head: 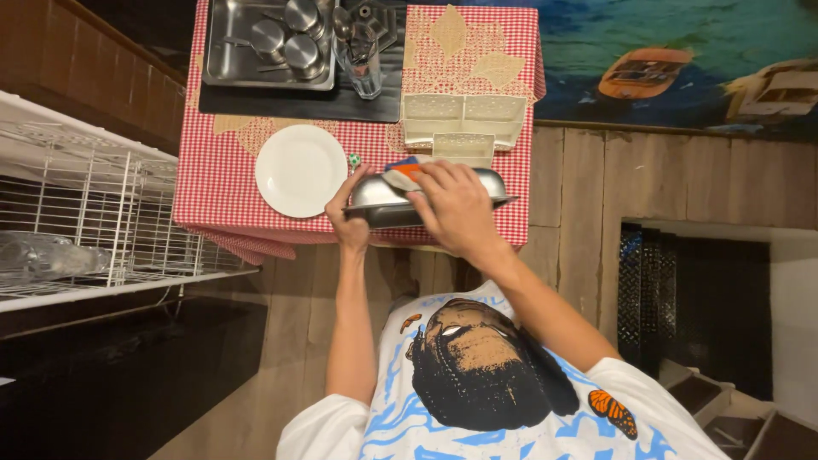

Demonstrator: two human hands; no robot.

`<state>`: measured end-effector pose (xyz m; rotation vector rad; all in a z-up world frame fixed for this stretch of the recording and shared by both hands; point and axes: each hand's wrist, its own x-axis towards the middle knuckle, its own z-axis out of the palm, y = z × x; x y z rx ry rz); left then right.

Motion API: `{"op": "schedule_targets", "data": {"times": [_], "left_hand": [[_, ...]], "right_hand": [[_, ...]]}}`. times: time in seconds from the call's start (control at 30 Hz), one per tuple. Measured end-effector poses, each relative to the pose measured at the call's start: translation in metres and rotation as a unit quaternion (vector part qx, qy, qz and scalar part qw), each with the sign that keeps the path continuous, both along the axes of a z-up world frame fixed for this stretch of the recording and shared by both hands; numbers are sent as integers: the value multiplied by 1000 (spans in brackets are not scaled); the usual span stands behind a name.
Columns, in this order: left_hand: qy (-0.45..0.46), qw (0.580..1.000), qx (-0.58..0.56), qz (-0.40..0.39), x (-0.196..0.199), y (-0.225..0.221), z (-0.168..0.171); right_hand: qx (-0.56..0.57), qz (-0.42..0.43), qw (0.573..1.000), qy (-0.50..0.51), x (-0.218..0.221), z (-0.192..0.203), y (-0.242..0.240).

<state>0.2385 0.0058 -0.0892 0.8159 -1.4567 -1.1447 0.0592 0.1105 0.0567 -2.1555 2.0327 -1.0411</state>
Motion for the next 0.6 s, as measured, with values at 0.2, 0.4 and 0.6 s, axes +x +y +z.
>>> {"op": "schedule_targets", "data": {"times": [0.2,0.4,0.6], "left_hand": [[17,999,31,13,14,-3,0],[7,999,37,10,14,-3,-4],[19,997,74,-12,13,-5,7]], "right_hand": [[41,-85,995,-6,-45,-13,20],[81,-132,988,-18,-38,-15,18],[2,4,999,52,38,3,-25]]}}
